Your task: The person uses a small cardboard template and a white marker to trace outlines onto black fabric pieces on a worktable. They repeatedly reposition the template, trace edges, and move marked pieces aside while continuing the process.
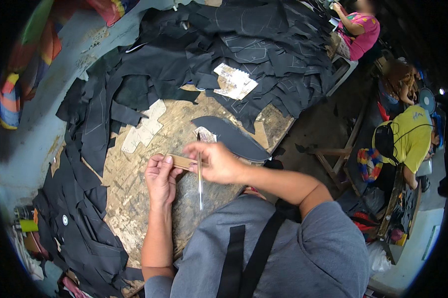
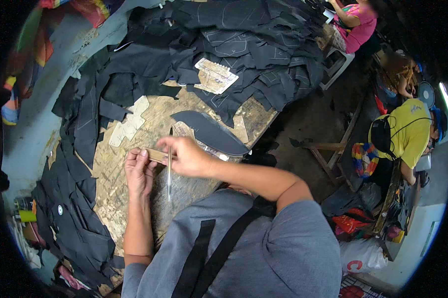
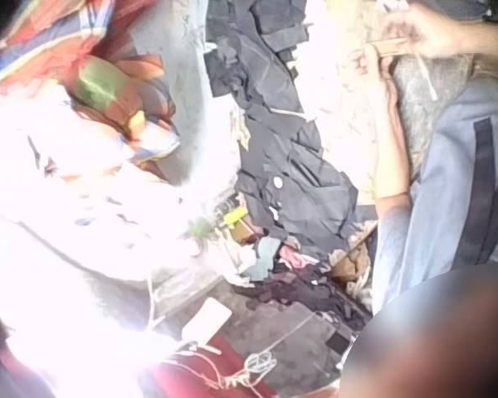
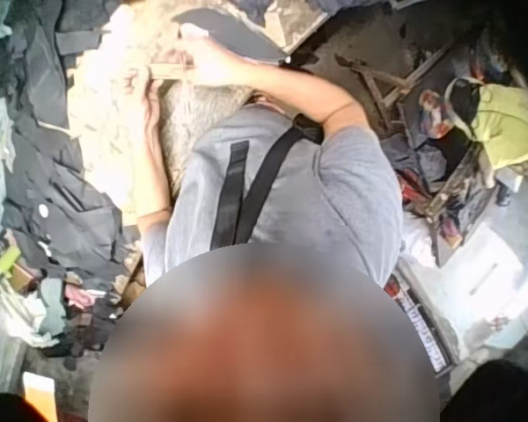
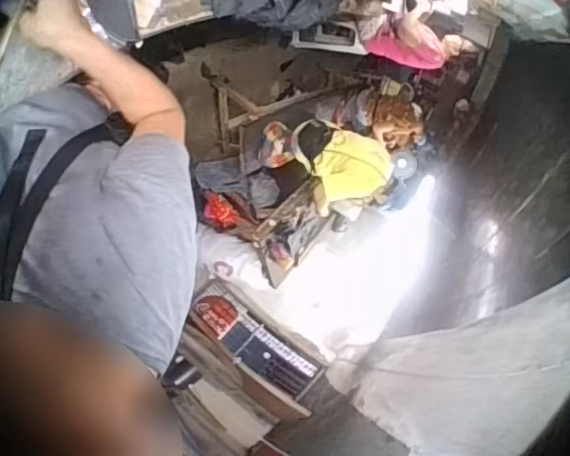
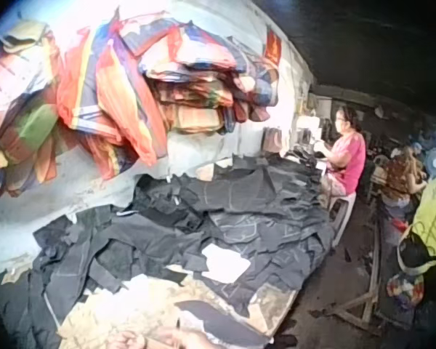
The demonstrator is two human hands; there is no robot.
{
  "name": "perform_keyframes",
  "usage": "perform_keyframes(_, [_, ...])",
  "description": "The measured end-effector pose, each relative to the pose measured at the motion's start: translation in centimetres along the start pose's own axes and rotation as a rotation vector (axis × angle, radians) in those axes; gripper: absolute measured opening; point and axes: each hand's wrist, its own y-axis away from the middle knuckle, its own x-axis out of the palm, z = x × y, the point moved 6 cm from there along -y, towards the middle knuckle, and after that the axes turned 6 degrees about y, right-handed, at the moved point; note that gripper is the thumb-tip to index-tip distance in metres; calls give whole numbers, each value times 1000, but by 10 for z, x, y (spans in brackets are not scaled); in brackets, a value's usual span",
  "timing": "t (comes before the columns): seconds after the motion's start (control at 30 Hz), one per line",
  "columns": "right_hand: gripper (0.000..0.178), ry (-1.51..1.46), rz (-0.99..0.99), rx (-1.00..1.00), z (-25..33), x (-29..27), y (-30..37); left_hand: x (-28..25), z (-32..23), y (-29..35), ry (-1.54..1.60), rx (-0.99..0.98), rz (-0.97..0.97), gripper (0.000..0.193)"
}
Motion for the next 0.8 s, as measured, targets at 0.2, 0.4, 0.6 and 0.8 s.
perform_keyframes(0.2, [31, -255, -348, -151, 6, -93, -24, -13, 13, -5, -337, 155, -93, 20])
perform_keyframes(0.4, [40, 648, -499, -217, 21, -103, -12, -31, -20, -27, -731, 467, -124, 19])
perform_keyframes(0.6, [31, 1038, -403, -422, -22, -7, -1, -29, -44, -64, -1909, 348, -82, 65])
perform_keyframes(0.8, [21, 983, -486, -447, -42, -17, -13, -19, -21, -46, -1805, 351, 131, 46])
